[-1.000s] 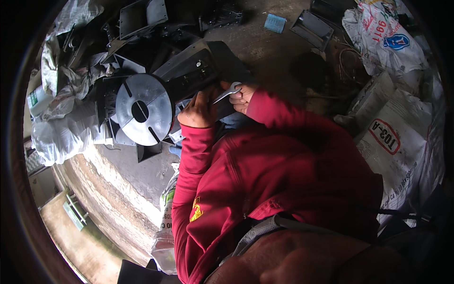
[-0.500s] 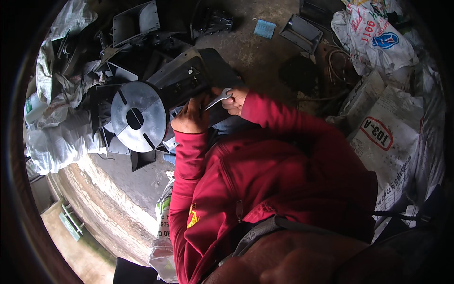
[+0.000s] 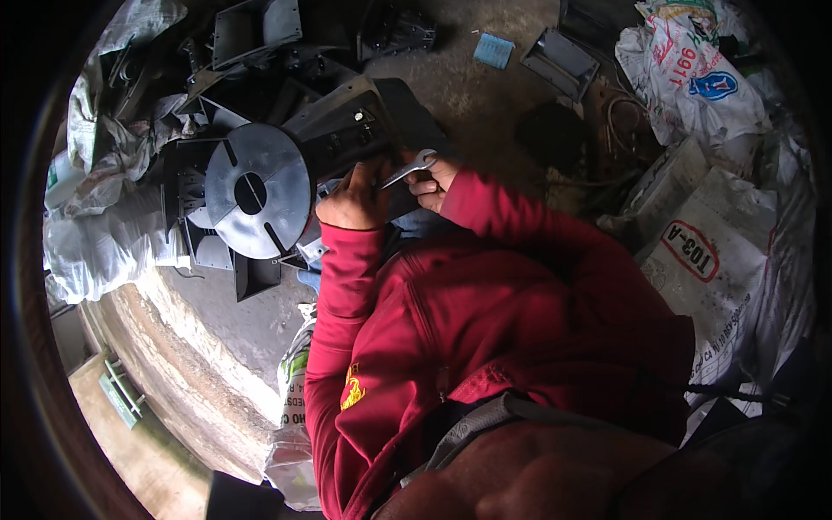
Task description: The person assembles a circular metal component onto a rectangular metal frame using a wrench. They tighten bolts, reposition the parts, and continue securing the assembly with repeated wrench turns.
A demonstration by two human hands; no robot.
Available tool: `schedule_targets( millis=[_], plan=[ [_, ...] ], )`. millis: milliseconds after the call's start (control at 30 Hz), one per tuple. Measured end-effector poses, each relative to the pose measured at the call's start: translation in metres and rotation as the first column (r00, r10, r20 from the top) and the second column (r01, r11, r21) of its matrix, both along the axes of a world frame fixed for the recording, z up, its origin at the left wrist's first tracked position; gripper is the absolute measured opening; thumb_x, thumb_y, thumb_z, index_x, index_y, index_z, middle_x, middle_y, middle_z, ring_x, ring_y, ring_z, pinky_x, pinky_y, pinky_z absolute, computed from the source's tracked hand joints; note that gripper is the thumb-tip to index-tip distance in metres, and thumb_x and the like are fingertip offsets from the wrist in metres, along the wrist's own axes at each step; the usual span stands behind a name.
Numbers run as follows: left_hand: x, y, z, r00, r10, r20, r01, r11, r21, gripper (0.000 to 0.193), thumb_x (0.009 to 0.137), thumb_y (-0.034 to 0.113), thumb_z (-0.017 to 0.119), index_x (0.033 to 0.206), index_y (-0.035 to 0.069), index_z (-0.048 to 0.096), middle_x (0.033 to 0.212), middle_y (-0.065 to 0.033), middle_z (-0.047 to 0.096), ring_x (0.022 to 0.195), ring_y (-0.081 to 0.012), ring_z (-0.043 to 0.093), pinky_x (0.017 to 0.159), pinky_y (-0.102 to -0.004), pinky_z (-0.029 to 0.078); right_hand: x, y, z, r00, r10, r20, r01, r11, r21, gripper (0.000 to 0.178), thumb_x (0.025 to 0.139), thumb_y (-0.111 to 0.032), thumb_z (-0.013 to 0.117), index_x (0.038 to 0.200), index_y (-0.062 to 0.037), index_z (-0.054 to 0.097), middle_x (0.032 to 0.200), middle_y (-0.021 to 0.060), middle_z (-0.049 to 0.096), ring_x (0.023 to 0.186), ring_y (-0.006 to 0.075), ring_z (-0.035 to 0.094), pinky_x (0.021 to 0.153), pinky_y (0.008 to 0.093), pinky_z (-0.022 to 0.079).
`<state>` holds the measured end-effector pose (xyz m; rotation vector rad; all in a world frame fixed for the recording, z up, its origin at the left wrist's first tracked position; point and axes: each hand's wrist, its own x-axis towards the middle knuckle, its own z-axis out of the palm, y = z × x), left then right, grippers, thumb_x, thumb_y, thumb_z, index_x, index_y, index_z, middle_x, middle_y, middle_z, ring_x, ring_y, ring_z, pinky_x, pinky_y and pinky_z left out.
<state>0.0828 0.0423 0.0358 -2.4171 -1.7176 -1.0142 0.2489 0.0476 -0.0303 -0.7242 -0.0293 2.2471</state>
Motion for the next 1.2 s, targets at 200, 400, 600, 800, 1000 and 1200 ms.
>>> schedule_targets(
  millis=[200,400,600,800,1000,1200],
  plan=[
    [0.001,-0.003,0.002,1.000,-0.009,0.017,0.010,0.998,-0.067,0.016,0.078,0.026,0.072,0.091,0.019,0.066,0.067,-0.0067,0.065,0.056,-0.0270,0.063,0.047,-0.0363,0.046,-0.008,-0.006,0.013,0.981,-0.112,0.156,0.110,0.994,0.024,0.017,0.088,-0.028,0.060,0.088,-0.0123,0.054,0.071,0.0019,0.053,0.047,0.0037,0.039,0.035,0.0174,0.024],
    [-0.003,-0.002,0.000,0.998,-0.031,0.051,0.034,0.998,-0.058,0.016,0.077,0.025,0.073,0.091,0.019,0.066,0.065,-0.0079,0.064,0.056,-0.0272,0.064,0.046,-0.0365,0.046,0.002,0.008,0.026,0.990,0.084,0.115,-0.084,0.996,-0.008,0.039,0.095,-0.038,0.051,0.069,-0.0086,0.051,0.057,-0.0025,0.043,0.037,0.0049,0.031,0.034,0.0199,0.020],
    [-0.003,-0.004,0.001,0.997,-0.045,0.069,0.052,0.993,-0.103,0.016,0.080,0.024,0.069,0.093,0.017,0.064,0.074,-0.0083,0.066,0.061,-0.0299,0.065,0.050,-0.0385,0.048,0.002,0.018,0.027,0.976,0.168,-0.136,-0.181,0.980,-0.085,0.040,0.098,-0.034,0.045,0.065,-0.0127,0.047,0.051,-0.0054,0.038,0.037,0.0041,0.031,0.035,0.0209,0.021],
    [-0.004,-0.001,-0.001,0.998,-0.047,0.048,0.050,0.997,-0.050,0.016,0.079,0.028,0.071,0.091,0.020,0.066,0.068,-0.0059,0.065,0.055,-0.0264,0.063,0.046,-0.0357,0.045,0.001,0.010,0.019,0.992,0.092,0.089,-0.096,0.994,0.046,0.029,0.097,-0.031,0.046,0.073,-0.0152,0.048,0.054,-0.0051,0.041,0.039,0.0040,0.032,0.035,0.0214,0.021],
    [-0.003,-0.003,-0.001,0.997,-0.031,0.064,0.034,0.998,-0.045,0.017,0.077,0.026,0.072,0.091,0.020,0.066,0.066,-0.0053,0.065,0.054,-0.0259,0.063,0.046,-0.0359,0.045,0.005,0.007,0.005,0.991,0.077,-0.107,-0.084,0.995,-0.062,0.018,0.094,-0.027,0.049,0.082,-0.0134,0.050,0.059,-0.0042,0.044,0.042,0.0043,0.034,0.036,0.0208,0.022],
    [-0.001,-0.007,0.011,0.997,-0.027,0.070,0.040,0.980,-0.195,0.019,0.078,0.017,0.067,0.097,0.016,0.062,0.080,-0.0107,0.067,0.066,-0.0324,0.066,0.053,-0.0393,0.050,0.004,0.002,-0.015,0.871,-0.026,-0.491,-0.126,0.954,-0.274,0.006,0.092,-0.018,0.052,0.090,-0.0124,0.053,0.071,-0.0007,0.052,0.047,0.0034,0.041,0.037,0.0182,0.024]
  ],
)
